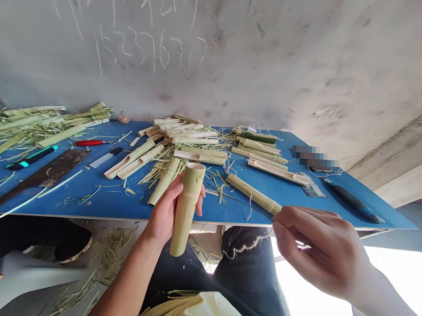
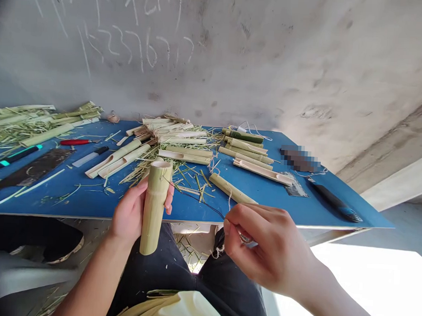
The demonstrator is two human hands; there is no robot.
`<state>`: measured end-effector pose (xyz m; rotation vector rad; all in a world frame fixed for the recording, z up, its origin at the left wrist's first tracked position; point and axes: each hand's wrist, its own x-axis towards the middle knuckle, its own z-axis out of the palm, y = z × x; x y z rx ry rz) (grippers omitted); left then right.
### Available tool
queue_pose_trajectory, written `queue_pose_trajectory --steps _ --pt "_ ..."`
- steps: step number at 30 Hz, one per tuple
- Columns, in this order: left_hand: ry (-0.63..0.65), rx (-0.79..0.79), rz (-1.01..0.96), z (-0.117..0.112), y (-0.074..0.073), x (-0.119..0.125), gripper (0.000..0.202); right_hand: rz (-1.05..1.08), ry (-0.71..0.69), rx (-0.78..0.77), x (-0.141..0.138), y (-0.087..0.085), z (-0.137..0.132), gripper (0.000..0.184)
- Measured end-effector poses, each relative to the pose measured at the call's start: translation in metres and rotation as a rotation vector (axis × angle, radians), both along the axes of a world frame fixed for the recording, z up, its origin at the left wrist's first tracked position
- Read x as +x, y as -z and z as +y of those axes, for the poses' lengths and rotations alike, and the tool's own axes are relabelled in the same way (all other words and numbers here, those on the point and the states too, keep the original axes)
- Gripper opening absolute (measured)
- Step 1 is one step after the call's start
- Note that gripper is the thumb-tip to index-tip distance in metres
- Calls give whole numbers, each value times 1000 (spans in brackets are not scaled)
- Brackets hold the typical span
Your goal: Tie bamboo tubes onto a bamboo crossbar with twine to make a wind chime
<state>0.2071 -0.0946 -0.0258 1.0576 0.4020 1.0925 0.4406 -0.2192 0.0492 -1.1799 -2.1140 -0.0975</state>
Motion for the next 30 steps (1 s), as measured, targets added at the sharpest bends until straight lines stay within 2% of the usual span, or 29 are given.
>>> queue_pose_trajectory --steps 3,5,8,13,16,19,23,27,30 --pt "-21 -39 89 12 8 2 50 -13 26 14 4 5 2 22" --pt "-68 -12 168 20 16 2 58 -30 48 20 9 12 3 22" --pt "-115 -5 255 25 26 -2 55 -33 79 7 18 27 3 22" --pt "-37 -150 196 18 34 -14 55 -30 138 -54 30 52 1 21" --pt "-26 -156 185 12 37 -23 58 -23 214 -90 28 65 0 21" --pt "-31 -145 181 7 44 -34 53 -29 285 -124 20 73 3 22" --pt "-15 -104 226 -2 53 -43 47 -51 313 -116 6 73 11 21" --pt "-57 -17 350 -12 55 -46 51 -29 247 -132 -7 61 17 23" --pt "-89 30 367 -17 55 -45 38 42 210 -146 -12 57 18 27"
